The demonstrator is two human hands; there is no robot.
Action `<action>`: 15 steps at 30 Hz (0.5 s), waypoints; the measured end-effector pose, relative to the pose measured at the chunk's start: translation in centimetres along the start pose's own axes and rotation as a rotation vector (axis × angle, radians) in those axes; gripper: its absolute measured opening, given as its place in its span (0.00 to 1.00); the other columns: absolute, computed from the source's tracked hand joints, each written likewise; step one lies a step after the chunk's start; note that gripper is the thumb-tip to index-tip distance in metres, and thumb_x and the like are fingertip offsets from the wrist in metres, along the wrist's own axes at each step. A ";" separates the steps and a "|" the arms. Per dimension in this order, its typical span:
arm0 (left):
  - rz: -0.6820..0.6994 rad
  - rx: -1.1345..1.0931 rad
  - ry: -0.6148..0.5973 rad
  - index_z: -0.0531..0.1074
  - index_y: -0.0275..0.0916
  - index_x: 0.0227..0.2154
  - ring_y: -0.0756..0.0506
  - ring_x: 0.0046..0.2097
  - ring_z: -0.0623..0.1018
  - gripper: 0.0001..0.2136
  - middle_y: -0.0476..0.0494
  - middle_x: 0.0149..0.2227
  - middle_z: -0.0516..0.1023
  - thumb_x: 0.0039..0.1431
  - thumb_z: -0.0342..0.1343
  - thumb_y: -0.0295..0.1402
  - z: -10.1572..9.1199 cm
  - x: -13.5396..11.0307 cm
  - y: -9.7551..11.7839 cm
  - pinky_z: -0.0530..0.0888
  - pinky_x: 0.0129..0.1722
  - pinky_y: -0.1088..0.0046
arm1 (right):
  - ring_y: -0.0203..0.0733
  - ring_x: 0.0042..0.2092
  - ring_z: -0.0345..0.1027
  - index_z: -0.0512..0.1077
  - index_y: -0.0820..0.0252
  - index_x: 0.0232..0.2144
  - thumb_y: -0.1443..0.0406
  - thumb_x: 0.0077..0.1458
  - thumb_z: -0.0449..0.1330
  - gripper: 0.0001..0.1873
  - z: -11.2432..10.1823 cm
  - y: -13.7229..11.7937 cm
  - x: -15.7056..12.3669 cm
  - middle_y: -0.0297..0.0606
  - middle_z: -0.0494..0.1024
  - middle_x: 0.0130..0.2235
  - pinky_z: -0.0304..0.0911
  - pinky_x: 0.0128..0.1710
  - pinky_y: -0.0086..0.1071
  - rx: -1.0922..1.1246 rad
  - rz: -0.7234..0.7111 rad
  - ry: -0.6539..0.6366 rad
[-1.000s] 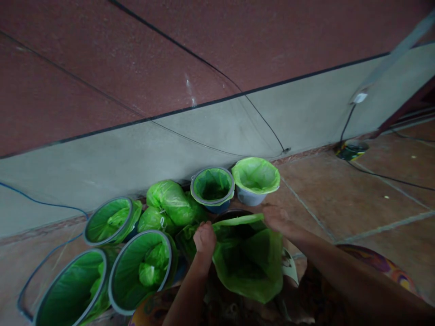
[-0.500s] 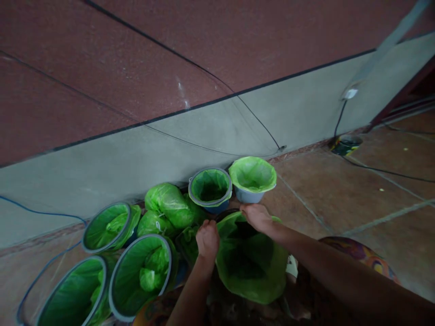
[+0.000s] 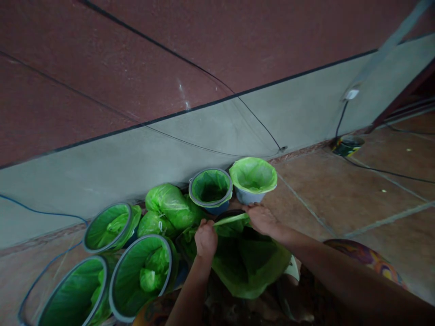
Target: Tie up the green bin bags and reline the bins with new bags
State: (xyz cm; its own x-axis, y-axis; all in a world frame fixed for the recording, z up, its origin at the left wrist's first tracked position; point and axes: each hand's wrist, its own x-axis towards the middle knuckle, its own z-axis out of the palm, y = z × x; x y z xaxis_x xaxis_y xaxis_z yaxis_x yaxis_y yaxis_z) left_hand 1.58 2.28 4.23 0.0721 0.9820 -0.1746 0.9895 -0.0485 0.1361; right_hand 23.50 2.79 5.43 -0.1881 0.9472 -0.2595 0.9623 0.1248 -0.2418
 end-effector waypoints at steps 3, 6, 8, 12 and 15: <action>0.069 -0.065 0.047 0.75 0.41 0.41 0.48 0.41 0.78 0.11 0.43 0.43 0.76 0.66 0.47 0.29 0.5 -0.1 0.5 0.69 0.38 0.76 | 0.50 0.54 0.69 0.75 0.59 0.47 0.69 0.55 0.57 0.17 -0.1 -0.9 0.1 0.46 0.77 0.51 0.59 0.57 0.40 -0.005 -0.118 0.016; 0.106 -0.091 0.067 0.75 0.42 0.41 0.48 0.42 0.78 0.11 0.44 0.42 0.76 0.66 0.47 0.31 0.8 -0.1 0.8 0.69 0.40 0.76 | 0.48 0.49 0.72 0.78 0.59 0.38 0.69 0.57 0.53 0.13 -0.5 -1.3 0.2 0.44 0.80 0.44 0.60 0.53 0.38 -0.008 -0.097 -0.003; 0.117 -0.087 0.062 0.75 0.42 0.41 0.48 0.42 0.78 0.11 0.44 0.42 0.75 0.66 0.47 0.30 0.9 -0.1 0.7 0.69 0.41 0.76 | 0.47 0.45 0.73 0.78 0.60 0.35 0.70 0.58 0.52 0.14 -0.5 -1.1 0.3 0.45 0.81 0.41 0.61 0.49 0.36 -0.009 -0.055 -0.022; 0.083 -0.039 0.025 0.75 0.39 0.39 0.48 0.42 0.78 0.11 0.43 0.42 0.76 0.66 0.46 0.28 1.0 0.1 0.4 0.70 0.40 0.77 | 0.47 0.42 0.75 0.78 0.63 0.36 0.69 0.58 0.52 0.14 -0.3 -0.4 0.4 0.48 0.81 0.40 0.63 0.41 0.32 0.005 0.001 -0.013; 0.014 0.002 -0.017 0.75 0.36 0.39 0.48 0.41 0.79 0.12 0.40 0.43 0.76 0.66 0.44 0.26 0.7 0.4 0.0 0.70 0.38 0.76 | 0.47 0.43 0.74 0.78 0.66 0.38 0.70 0.60 0.50 0.16 -0.4 0.2 0.5 0.51 0.81 0.41 0.63 0.42 0.32 0.003 0.080 0.027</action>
State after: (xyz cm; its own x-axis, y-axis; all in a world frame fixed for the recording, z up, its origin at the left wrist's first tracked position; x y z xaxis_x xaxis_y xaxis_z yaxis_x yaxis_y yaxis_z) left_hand 1.71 2.51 3.49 0.0883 0.9779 -0.1897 0.9886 -0.0627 0.1370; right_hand 23.64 3.44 5.58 -0.1055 0.9616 -0.2532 0.9733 0.0477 -0.2244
